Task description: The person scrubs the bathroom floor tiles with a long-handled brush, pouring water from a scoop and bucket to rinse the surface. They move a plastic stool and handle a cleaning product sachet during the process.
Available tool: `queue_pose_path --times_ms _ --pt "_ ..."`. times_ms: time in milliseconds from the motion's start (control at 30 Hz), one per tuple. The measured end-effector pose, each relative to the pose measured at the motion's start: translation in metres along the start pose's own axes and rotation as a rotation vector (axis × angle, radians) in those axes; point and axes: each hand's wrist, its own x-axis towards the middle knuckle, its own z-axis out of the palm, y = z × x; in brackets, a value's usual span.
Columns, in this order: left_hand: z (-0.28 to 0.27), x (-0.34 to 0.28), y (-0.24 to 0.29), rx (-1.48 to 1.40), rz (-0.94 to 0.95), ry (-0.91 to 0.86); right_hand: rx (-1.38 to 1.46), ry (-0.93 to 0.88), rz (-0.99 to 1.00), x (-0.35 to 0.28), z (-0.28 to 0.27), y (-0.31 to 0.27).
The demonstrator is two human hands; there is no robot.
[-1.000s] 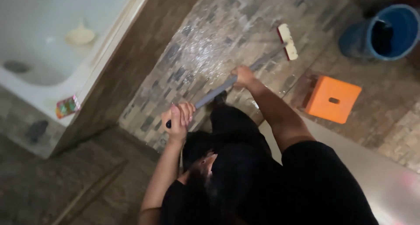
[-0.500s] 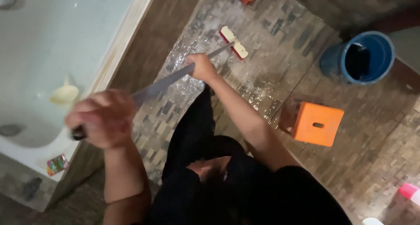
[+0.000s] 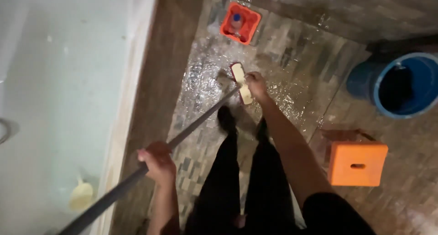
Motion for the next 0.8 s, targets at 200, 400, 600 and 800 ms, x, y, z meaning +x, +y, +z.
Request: queue_pose_path --times_ms 200,400,600,800 --pt "-0.029 -0.035 -0.138 -0.098 -0.204 0.048 -0.261 -0.069 0.1 0.165 0.008 0.07" --pt "-0.046 -0.079 -0.212 -0.046 -0.373 0.269 0.438 0.013 0.307 0.289 0.054 0.085" --pt "-0.084 -0.062 -0.244 0.002 -0.374 0.248 -0.058 0.223 0.052 0.315 0.053 0.097" --pt "-0.104 -0.038 -0.239 -0.028 -0.514 0.188 -0.21 0.5 -0.152 0.269 0.013 0.121"
